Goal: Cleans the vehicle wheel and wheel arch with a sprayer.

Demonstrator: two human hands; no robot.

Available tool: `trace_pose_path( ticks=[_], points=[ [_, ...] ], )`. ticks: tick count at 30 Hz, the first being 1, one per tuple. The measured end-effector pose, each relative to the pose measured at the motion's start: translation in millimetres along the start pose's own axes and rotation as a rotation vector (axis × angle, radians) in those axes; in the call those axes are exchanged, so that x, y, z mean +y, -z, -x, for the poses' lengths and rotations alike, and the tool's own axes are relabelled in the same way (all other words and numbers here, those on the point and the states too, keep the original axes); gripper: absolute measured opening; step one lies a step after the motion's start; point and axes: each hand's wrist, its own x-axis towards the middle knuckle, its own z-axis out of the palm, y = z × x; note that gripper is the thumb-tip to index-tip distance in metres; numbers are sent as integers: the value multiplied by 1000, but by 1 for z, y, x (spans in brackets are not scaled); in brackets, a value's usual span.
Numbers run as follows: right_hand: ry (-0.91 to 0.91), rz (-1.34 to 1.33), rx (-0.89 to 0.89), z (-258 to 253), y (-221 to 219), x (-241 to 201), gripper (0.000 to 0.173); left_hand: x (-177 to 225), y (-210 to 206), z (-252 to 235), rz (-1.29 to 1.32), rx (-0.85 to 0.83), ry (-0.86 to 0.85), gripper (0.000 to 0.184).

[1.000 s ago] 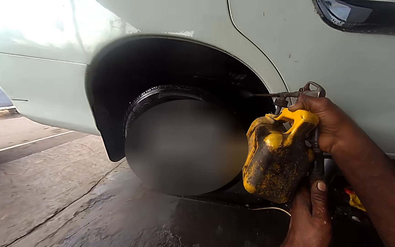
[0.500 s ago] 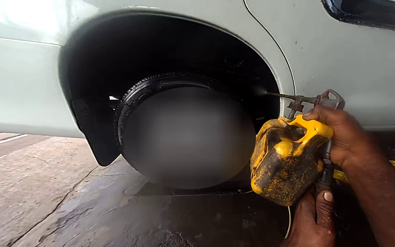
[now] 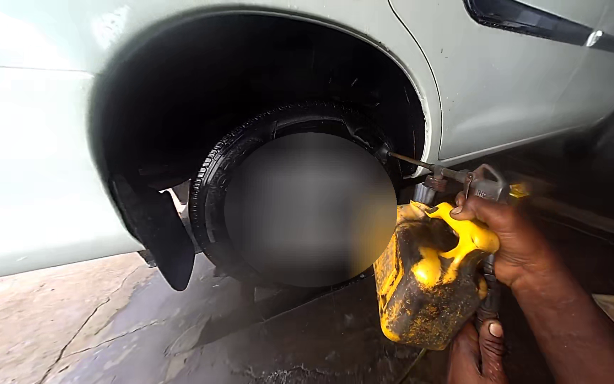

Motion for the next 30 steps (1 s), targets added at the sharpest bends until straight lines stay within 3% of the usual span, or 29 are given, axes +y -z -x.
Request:
trace_pose_path(
  ticks=[9, 19, 30],
  points=[
    [106, 62, 40, 58, -49, -13, 9, 29, 39, 46, 59, 2, -76, 73],
    [183, -12, -57, 121, -109, -28, 7, 57, 87, 92, 36, 38, -180, 73],
    [143, -11, -101, 213, -184, -16, 12, 87, 155, 191, 13, 94, -172, 75]
  ],
)
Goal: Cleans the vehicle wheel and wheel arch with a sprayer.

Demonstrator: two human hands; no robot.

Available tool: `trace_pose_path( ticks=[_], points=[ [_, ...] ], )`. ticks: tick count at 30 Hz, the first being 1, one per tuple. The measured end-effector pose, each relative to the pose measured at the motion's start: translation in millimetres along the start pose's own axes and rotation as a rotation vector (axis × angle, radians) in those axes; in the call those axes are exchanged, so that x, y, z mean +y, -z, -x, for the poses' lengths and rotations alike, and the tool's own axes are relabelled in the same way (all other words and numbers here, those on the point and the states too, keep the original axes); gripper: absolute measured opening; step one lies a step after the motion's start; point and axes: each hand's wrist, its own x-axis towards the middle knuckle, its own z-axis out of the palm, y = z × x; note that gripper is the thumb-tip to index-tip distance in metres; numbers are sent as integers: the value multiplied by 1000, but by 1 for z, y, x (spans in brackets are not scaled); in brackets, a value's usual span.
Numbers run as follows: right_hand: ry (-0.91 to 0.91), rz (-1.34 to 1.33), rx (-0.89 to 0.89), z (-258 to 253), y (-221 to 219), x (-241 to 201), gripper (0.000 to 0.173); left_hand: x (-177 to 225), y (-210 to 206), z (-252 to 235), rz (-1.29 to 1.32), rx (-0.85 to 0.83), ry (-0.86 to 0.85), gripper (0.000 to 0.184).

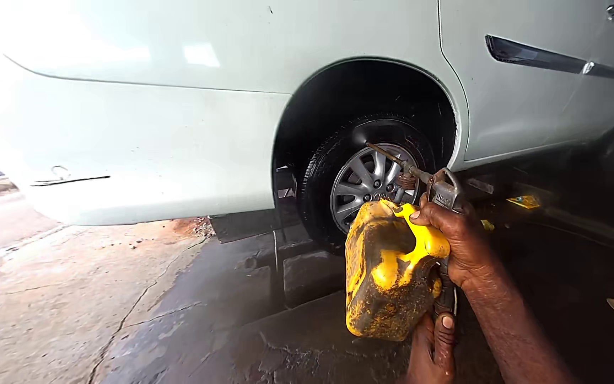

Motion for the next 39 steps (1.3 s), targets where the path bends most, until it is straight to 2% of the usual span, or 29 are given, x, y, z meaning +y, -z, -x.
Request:
trace_pose_path(
  ticks=[6, 12, 16, 22, 26, 33, 39],
  points=[
    [-52, -25, 2, 59, -44, 7, 12, 34, 42, 62, 13, 15, 103, 67],
    [-116, -78, 10, 102, -86, 25, 15, 52, 91, 114, 14, 4, 213, 68],
    [-147, -83, 53, 128, -117, 48, 24, 55, 133, 144, -28, -15, 239, 72],
    [-202, -82, 164, 166, -168, 89, 28, 47, 204, 187, 11, -98, 325, 72],
    [-234, -49, 210, 187, -192, 115, 22, 37, 236, 215, 71, -138, 380, 71],
    [-306, 31, 302, 200, -199, 154, 17, 17, 255, 241, 84, -154, 471, 76],
    [-340, 19, 296, 194, -185, 158, 23, 6, 241, 239, 60, -110, 427, 75]
  ],
)
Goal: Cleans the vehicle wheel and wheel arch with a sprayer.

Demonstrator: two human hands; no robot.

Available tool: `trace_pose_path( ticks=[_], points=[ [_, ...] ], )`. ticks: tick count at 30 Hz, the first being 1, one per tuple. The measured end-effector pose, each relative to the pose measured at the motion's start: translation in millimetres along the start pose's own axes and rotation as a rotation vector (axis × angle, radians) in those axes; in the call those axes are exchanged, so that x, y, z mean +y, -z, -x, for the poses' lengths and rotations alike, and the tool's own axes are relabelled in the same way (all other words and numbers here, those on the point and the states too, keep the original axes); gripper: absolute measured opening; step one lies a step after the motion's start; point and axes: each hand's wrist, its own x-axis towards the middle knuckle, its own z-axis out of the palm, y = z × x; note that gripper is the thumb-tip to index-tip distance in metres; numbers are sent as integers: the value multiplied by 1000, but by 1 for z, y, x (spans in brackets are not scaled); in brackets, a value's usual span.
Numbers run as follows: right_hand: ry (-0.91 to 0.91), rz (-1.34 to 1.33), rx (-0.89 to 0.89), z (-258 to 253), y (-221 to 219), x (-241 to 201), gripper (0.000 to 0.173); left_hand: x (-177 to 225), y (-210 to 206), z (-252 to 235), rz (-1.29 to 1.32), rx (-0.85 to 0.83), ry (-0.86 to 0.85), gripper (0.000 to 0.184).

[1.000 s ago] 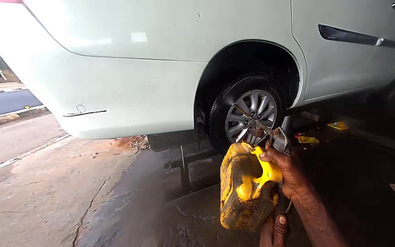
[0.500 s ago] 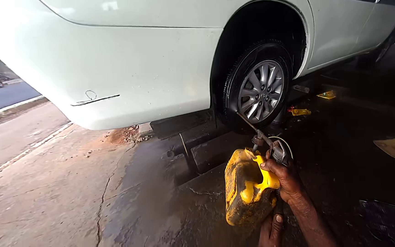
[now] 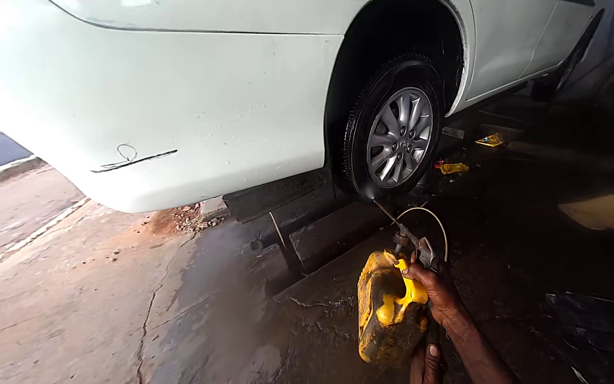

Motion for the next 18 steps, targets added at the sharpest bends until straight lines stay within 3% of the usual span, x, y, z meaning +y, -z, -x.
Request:
trace_pose_path(
  ticks=[6, 12, 18],
  points=[
    [55, -44, -143, -29, 22, -49, 27, 22, -36, -47, -103, 66, -69, 74],
    [219, -82, -337, -90, 72, -114, 16, 46, -103, -133, -156, 113, -170, 77],
    [300, -115, -339, -154, 123, -189, 10, 74, -181, -219, -171, 124, -305, 80]
  ],
)
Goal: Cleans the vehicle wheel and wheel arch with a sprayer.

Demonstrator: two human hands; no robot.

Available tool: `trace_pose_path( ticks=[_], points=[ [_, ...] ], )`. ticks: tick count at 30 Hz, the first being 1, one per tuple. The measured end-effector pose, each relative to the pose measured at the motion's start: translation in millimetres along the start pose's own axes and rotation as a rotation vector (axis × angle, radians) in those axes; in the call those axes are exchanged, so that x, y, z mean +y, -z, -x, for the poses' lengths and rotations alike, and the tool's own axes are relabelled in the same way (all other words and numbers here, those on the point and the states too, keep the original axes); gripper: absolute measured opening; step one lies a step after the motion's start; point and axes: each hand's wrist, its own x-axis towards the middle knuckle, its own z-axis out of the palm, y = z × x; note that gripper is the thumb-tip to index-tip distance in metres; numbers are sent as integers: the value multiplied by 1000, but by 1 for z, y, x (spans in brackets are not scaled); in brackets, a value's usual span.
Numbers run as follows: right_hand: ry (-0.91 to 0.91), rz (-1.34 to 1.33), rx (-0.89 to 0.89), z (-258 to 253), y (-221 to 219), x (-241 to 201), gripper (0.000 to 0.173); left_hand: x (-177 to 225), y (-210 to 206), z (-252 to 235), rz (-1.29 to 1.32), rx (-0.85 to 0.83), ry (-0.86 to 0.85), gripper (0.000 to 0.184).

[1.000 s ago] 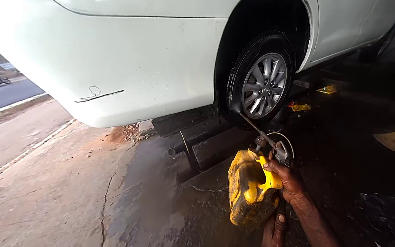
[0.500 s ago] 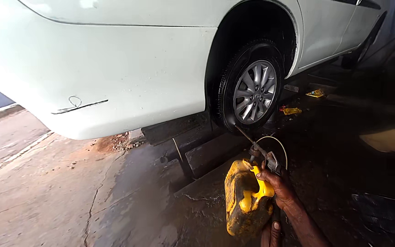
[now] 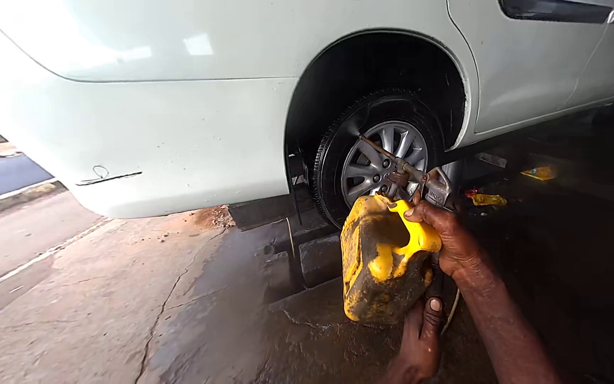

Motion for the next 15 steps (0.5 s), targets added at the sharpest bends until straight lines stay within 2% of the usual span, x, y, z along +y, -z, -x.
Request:
trace_pose_path(
  ticks=[5, 11, 15],
  points=[
    [-3, 28, 54, -43, 47, -22, 12, -2, -48, -49, 4, 5, -23, 87],
    [23, 19, 89, -84, 98, -19, 9, -14, -83, -93, -34, -57, -45, 76],
    [24, -9, 162, -104, 128, -18, 11, -26, -103, -113, -42, -137, -23, 77]
  ],
)
